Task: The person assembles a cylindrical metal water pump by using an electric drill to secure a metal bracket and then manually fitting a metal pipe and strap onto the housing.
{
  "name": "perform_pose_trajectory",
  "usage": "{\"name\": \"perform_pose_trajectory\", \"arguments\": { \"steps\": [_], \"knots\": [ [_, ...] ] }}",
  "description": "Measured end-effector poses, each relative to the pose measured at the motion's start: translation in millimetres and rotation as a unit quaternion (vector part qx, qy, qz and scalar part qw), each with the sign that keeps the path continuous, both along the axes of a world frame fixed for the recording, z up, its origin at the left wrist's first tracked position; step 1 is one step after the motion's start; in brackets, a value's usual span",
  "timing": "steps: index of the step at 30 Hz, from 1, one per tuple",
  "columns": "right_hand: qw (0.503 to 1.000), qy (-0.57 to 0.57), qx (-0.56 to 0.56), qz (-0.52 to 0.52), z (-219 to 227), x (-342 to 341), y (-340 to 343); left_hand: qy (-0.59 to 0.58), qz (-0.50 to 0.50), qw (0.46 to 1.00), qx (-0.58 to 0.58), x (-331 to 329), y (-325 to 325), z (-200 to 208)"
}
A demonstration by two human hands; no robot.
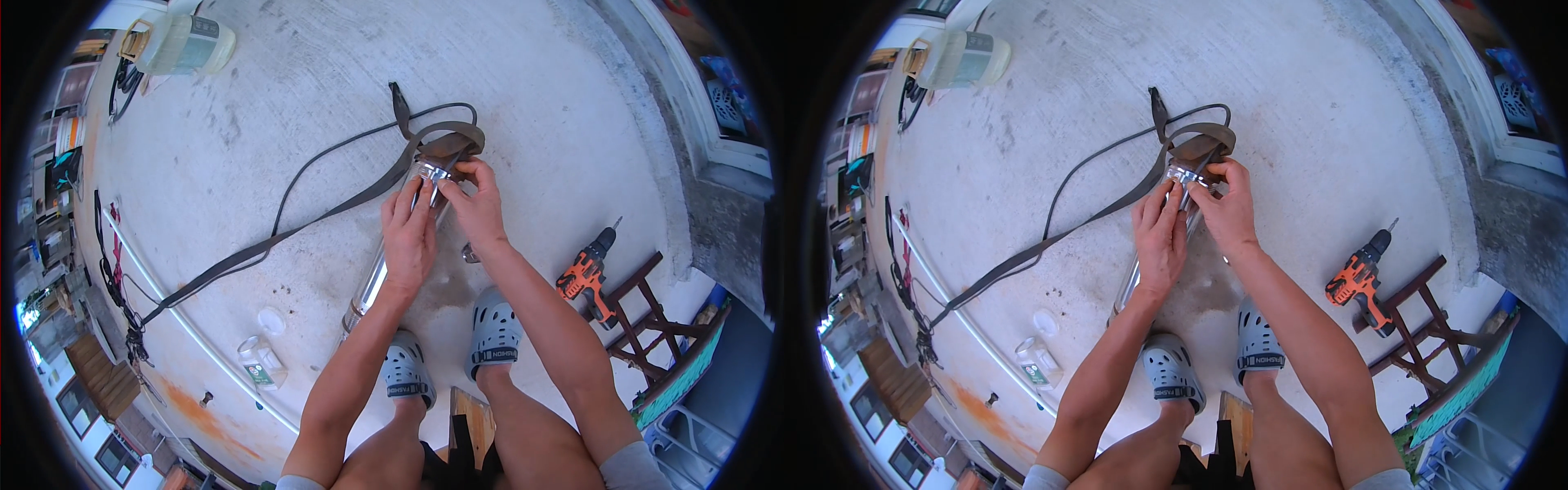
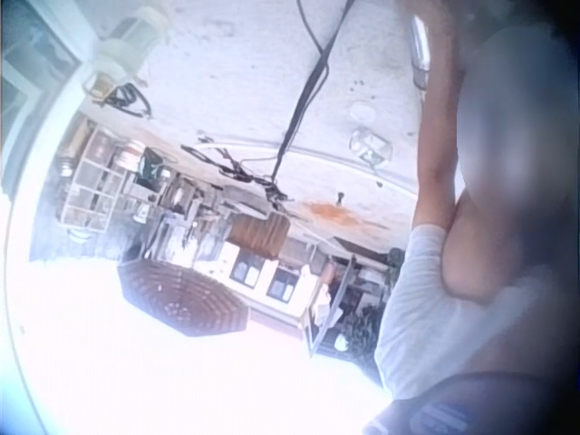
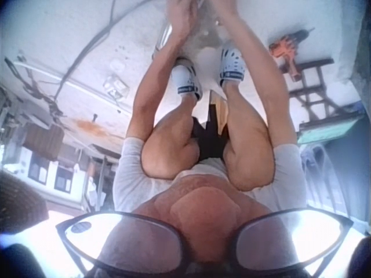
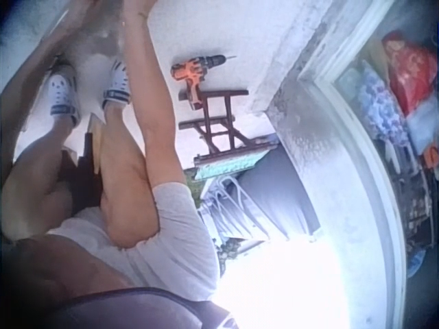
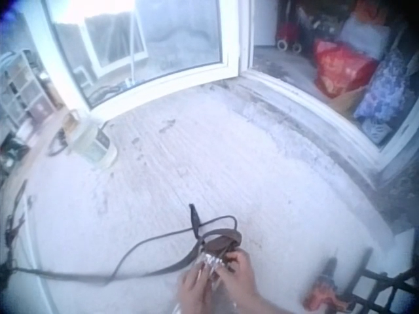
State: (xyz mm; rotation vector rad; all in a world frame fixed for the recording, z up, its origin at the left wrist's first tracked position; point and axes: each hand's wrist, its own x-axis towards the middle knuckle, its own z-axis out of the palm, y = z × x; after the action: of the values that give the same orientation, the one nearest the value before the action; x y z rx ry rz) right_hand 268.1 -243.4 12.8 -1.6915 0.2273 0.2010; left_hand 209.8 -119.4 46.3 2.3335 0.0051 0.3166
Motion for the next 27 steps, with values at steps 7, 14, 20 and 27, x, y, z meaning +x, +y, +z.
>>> {"name": "perform_pose_trajectory", "arguments": {
  "steps": [7, 14, 20, 27],
  "knots": [
    [0.998, 0.049, 0.049, -0.001, 10.8, 7.2, -1.5, 0.013, 0.013, 0.999, -0.042, 0.6, 2.9, 2.2],
    [0.986, 0.133, 0.099, 0.007, 23.4, 16.9, -5.5, -0.002, 0.017, 0.999, -0.038, 0.5, 4.6, 4.1],
    [0.986, 0.127, 0.110, -0.002, 28.1, 15.7, -5.8, -0.006, 0.021, 0.998, -0.066, 0.3, 3.3, 1.7],
    [0.986, 0.133, 0.098, 0.015, 32.3, 14.4, -7.2, -0.006, 0.019, 0.998, -0.060, 0.4, 3.5, 2.7]
  ]
}}
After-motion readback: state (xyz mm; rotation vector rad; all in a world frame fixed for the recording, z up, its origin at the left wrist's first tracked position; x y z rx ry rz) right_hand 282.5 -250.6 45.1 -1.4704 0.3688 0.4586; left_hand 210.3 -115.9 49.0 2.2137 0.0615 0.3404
